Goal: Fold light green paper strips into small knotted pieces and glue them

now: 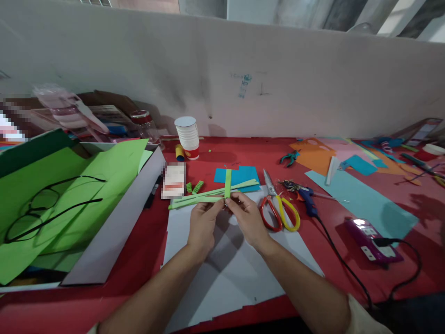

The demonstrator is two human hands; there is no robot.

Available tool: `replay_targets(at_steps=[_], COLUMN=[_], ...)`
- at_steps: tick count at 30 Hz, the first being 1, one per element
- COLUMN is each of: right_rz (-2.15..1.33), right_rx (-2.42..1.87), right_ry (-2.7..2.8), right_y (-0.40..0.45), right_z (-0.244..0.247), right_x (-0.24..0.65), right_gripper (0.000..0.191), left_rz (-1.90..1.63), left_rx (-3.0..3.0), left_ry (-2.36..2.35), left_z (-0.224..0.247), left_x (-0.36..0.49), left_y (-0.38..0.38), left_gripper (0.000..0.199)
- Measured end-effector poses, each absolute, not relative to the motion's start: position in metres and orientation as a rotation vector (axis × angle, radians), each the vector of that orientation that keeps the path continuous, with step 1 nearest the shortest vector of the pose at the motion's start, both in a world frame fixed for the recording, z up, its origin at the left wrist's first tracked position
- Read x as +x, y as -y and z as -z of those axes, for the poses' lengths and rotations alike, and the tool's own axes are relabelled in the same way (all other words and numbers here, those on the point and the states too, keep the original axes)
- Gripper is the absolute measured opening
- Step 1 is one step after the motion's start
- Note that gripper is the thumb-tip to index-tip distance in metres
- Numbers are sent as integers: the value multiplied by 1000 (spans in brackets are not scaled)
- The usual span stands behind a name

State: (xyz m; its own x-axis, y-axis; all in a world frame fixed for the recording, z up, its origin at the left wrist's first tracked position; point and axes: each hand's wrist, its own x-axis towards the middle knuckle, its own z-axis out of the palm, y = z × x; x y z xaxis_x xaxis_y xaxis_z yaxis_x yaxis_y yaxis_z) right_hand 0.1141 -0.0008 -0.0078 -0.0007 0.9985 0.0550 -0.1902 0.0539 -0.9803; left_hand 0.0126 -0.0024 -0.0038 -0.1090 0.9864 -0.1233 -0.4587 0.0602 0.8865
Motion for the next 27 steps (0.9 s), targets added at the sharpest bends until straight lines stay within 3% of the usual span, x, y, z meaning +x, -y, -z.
replay_targets(at_steps=[10,27], right_rz=[-1404,-1345], right_rx=[-971,-988], right_ry=[897,968], right_y=[-4,0], right_z=[4,2], right_x=[119,118], right_gripper=[10,10], left_rz=[-1368,-1232], left_rx=[766,671], left_ry=[-847,-921], left_z=[3,3], left_x=[8,1], left_y=[-2,-8], left_gripper=[6,18])
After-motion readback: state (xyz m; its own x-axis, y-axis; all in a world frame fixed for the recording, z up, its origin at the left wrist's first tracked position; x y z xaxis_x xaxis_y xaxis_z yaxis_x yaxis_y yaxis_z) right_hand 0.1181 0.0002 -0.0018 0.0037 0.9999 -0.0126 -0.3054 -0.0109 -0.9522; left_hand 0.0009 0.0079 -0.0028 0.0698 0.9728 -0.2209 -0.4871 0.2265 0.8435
